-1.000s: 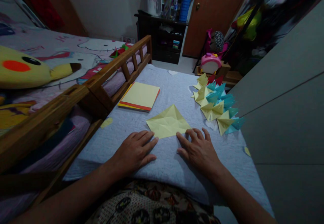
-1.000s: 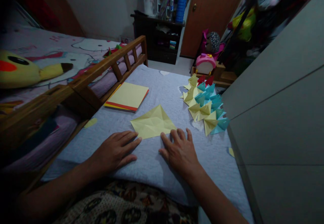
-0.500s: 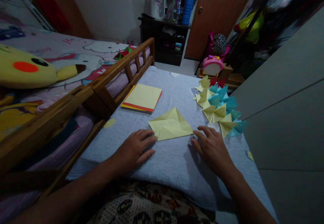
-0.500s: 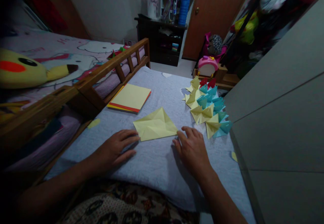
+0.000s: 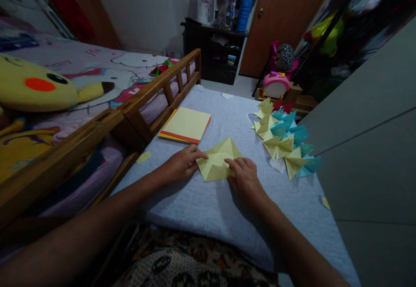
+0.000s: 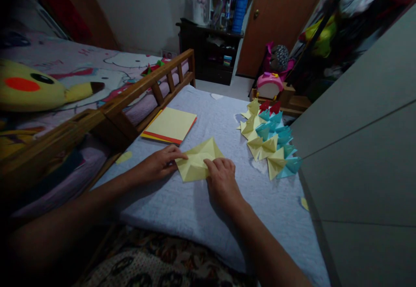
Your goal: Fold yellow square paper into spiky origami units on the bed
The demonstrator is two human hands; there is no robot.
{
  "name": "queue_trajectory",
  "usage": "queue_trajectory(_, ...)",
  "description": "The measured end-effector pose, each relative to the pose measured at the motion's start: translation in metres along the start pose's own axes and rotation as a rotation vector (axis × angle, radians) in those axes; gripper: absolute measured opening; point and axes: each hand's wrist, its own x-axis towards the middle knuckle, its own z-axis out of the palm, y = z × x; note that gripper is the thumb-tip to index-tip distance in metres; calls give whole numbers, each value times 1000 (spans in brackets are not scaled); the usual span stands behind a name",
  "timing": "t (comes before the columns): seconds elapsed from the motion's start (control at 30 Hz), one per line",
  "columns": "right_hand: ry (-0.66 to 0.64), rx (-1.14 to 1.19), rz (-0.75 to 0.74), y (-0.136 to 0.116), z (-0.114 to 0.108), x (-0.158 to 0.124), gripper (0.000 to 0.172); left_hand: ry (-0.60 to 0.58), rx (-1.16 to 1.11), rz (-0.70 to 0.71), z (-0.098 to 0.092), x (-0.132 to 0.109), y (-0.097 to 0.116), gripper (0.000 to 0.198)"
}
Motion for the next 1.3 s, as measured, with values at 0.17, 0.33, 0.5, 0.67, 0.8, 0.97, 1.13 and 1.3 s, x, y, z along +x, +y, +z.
queue_trajectory(0.17, 113, 7, -50, 7, -11, 2, 20, 95, 1, 38, -3, 2, 6, 23)
queue_trajectory(0.33, 174, -51, -127, 7, -23, 0, 20, 270, 274, 230, 1, 0, 19, 15)
queue_trajectory(0.5, 131, -65, -204, 1, -28, -12, 15, 359, 556, 375, 9, 0, 34, 23)
queue_trajectory(0.67, 96, -140, -199, 4, -30, -24, 19, 300, 587, 351, 14, -3, 41, 25)
queue_trajectory(0.8, 113, -198, -202, 14, -30, -35, 23, 289, 602, 315, 20, -10, 47, 19)
queue_trajectory(0.97, 102, -242, -132, 26, -30, -48, 23, 203, 513, 540, 27, -12, 56, 16)
queue_trajectory(1.13, 72, -201, -68, 29, -33, -47, 25, 11, 392, 674, 34, -4, 63, 22)
queue_trajectory(1.3, 146, -81, -14, 30, -31, -40, 19, -2, 455, 721, 35, 4, 70, 21)
